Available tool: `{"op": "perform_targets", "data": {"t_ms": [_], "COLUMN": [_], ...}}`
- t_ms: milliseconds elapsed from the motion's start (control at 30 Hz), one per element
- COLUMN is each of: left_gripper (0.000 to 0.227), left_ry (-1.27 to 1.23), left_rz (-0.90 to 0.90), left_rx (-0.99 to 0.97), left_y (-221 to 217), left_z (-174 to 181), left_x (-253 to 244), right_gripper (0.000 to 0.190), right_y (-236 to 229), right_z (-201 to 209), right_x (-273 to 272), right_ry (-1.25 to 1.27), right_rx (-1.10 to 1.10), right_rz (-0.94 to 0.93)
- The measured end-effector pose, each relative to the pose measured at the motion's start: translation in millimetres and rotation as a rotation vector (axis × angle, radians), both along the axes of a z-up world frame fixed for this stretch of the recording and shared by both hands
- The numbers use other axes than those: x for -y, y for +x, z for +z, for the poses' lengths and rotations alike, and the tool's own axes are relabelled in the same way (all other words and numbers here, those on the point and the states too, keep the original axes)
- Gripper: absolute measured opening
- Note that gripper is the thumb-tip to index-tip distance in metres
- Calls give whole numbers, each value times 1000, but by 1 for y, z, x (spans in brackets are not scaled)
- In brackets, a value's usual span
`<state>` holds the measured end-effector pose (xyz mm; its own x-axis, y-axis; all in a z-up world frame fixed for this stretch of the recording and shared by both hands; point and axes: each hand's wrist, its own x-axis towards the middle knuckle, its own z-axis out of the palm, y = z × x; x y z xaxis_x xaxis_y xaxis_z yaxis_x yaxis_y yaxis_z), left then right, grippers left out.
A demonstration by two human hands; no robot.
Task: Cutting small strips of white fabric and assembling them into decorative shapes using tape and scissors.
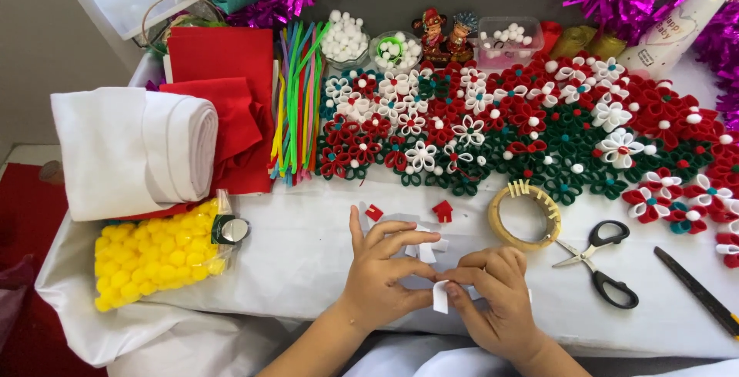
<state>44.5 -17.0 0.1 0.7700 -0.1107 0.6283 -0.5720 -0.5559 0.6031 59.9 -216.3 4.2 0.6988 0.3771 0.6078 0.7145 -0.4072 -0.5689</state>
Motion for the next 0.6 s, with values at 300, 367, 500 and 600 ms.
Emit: {"op": "perform_targets", "data": {"t_ms": [300,367,500,600], "left_gripper": [40,32,39,36], "left_ry": [-24,-9,7,-12], "left_rz": [-192,-189,-151,-110], "left_rx": [-37,-8,38,32], "left_y": [0,1,0,1], "left_z": [8,5,4,5], "left_x": [-5,-3,-2,-2], "right_gripper": [13,13,10,5], "right_y": [0,0,1,0], "right_z": [-10,-8,-5,0], "right_x": [5,3,1,-2], "right_ry": [1,5,1,16], "right_rx": [-28,-10,58,68], "right_rz": [-128,-114,-104,-100]}}
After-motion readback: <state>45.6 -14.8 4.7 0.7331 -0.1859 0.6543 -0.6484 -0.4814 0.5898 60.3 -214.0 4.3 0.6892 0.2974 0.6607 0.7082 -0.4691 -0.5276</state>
